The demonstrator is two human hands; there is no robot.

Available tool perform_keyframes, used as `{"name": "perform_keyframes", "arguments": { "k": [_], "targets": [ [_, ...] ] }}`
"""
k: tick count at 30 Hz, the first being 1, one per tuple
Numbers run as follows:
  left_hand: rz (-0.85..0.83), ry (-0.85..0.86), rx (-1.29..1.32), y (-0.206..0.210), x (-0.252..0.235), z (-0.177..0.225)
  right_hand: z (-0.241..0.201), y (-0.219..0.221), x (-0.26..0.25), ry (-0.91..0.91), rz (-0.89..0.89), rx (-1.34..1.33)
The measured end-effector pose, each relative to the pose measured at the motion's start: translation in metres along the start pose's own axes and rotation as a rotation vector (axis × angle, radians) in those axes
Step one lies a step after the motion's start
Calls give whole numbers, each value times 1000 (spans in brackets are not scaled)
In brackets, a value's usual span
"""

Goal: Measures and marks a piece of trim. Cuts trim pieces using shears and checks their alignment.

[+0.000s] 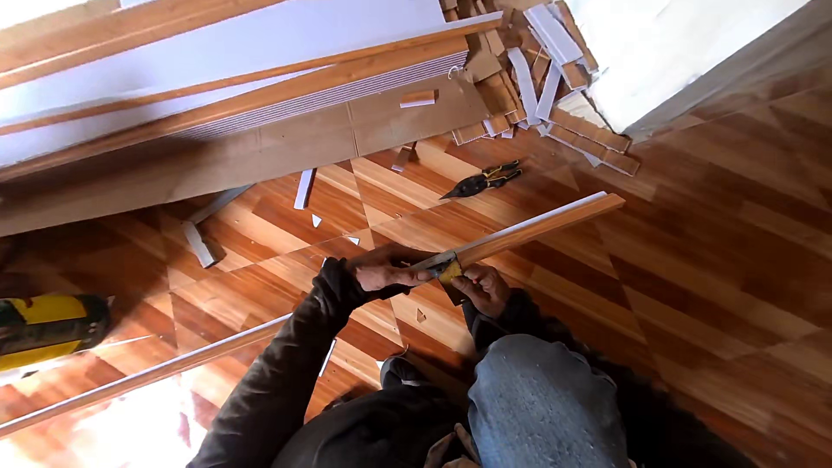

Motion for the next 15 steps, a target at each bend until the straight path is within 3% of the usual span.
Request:
{"name": "perform_keyframes", "arguments": {
  "k": [11,15],
  "targets": [
    [-12,93,102,-3,-4,-11,-10,1,-2,-37,144,9],
    [-10,51,92,-5,-4,-15,-8,2,-1,-50,165,13]
  ]
}}
Point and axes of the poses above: each hand's wrist, its own x-axis away from the middle knuckle, its own y-axis out of the palm, z = x × y, the point moved 4 cm from there along -x, towards the middle knuckle, and after that the axes turned 5 degrees about -x, right-handed, at the moved point
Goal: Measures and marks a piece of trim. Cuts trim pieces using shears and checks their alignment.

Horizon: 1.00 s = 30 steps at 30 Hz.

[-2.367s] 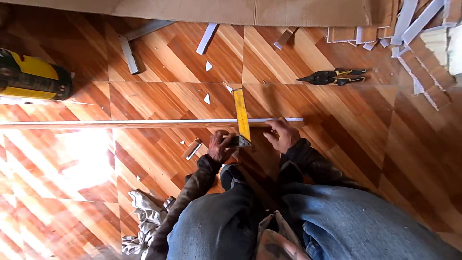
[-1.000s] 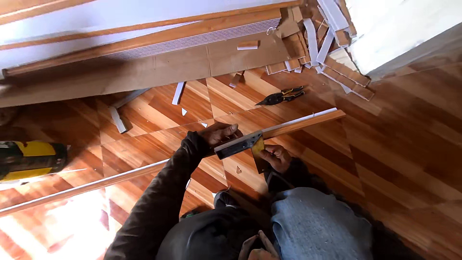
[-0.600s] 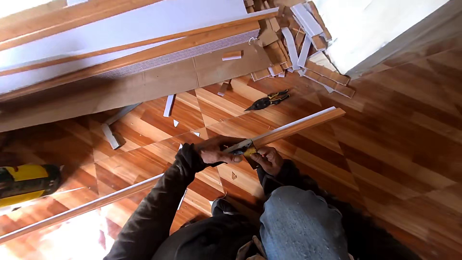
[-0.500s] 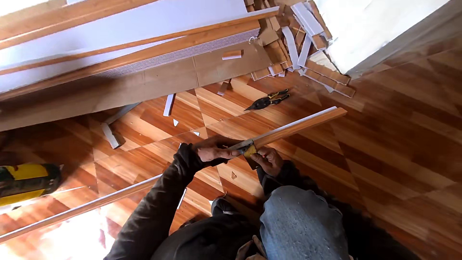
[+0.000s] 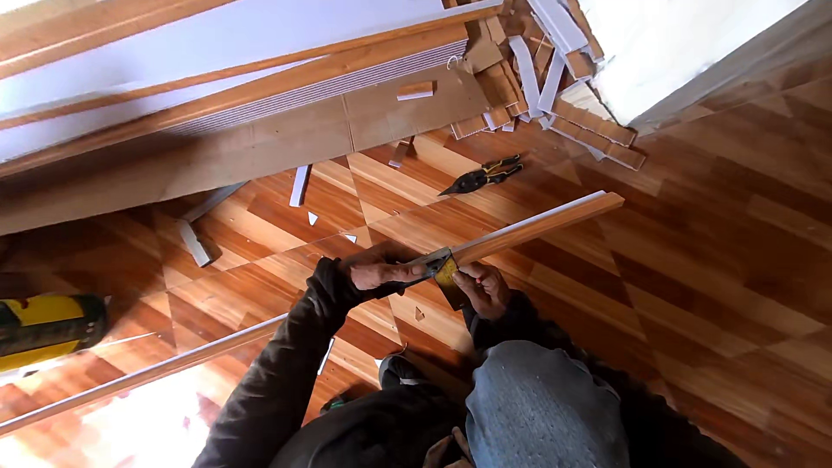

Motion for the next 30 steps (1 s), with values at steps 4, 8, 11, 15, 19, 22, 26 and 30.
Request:
{"name": "perform_keyframes", "arguments": {
  "k": [4,8,11,15,19,22,26,30],
  "targets": [
    [13,-51,13,-1,1,-3,-1,0,0,-9,6,-9],
    [18,-48,11,-1,1,-2,-1,0,0,-12,4,-17],
    [21,-58,30,0,1,-3,0,0,0,-19,1,-22],
    [20,-48,18,0,1,-3,0,0,1,-18,11,-26],
    [-10,-52,3,-1,0,0,0,1,0,-24,17,-35],
    [-7,-96,-9,0,0,4,1,1,0,-37,20,-48],
    [20,-134,-14,0,0,4,1,2,0,-27,17,-53],
    [1,-107,-4,-1,-1,2,0,2,0,-25,10,-52]
  ]
}}
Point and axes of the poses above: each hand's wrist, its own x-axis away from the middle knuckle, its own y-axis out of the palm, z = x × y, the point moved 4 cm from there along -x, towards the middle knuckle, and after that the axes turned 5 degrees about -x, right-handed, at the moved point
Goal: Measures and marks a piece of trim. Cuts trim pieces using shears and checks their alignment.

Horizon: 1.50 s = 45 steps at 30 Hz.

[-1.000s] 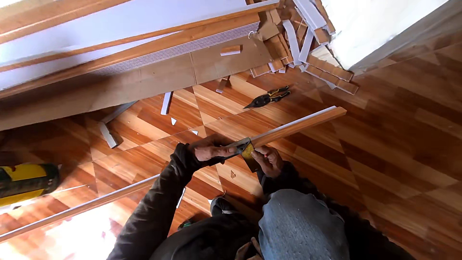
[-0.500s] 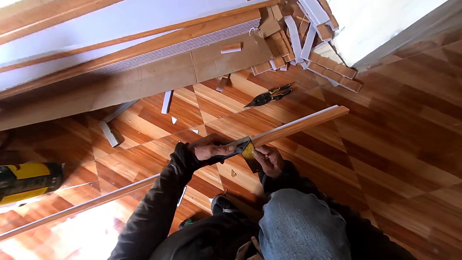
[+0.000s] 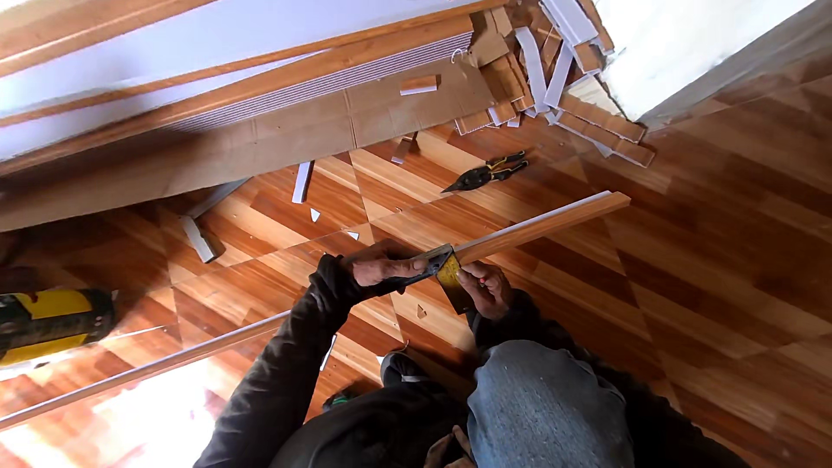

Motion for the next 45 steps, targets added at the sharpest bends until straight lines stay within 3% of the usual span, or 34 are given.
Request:
{"name": "perform_keyframes", "arguments": {
  "k": [6,11,17,20,30,34,45],
  "targets": [
    [-8,-8,56,-4,-1,-5,-2,-18,2,60,89,97],
    [-7,-43,70,-7,2,-2,-20,-46,7,-30,215,125],
    [-12,-44,81,-11,0,-8,-52,-56,4,-312,36,200],
    [-8,-41,71,-13,-2,-10,-57,-52,0,-366,2,234],
    [-3,-34,49,-13,0,-8,-58,-41,-4,-256,103,221],
    [-19,-56,69,-14,-1,-9,-53,-38,-3,-303,172,236],
    [-29,-49,69,-12,-2,-8,-52,-33,-4,-284,134,225]
  ]
}}
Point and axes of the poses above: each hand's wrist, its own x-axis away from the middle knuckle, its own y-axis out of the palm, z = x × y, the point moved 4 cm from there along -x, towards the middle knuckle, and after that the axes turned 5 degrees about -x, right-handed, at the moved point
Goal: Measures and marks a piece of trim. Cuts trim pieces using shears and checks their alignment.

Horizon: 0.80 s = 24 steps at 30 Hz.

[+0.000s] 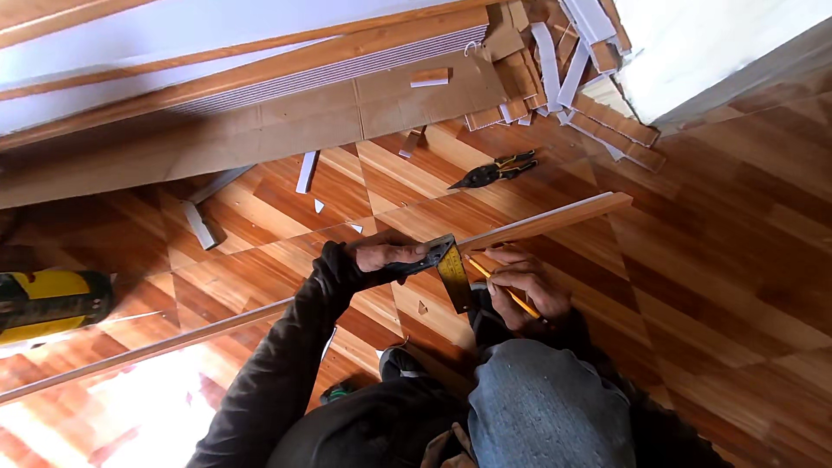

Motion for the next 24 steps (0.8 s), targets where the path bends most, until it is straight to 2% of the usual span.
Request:
{"name": "perform_keyframes", "arguments": {
  "k": [24],
  "targets": [
    [-16,14,3,0,0,0,-1,-1,-1,3,-37,7]
  ]
}}
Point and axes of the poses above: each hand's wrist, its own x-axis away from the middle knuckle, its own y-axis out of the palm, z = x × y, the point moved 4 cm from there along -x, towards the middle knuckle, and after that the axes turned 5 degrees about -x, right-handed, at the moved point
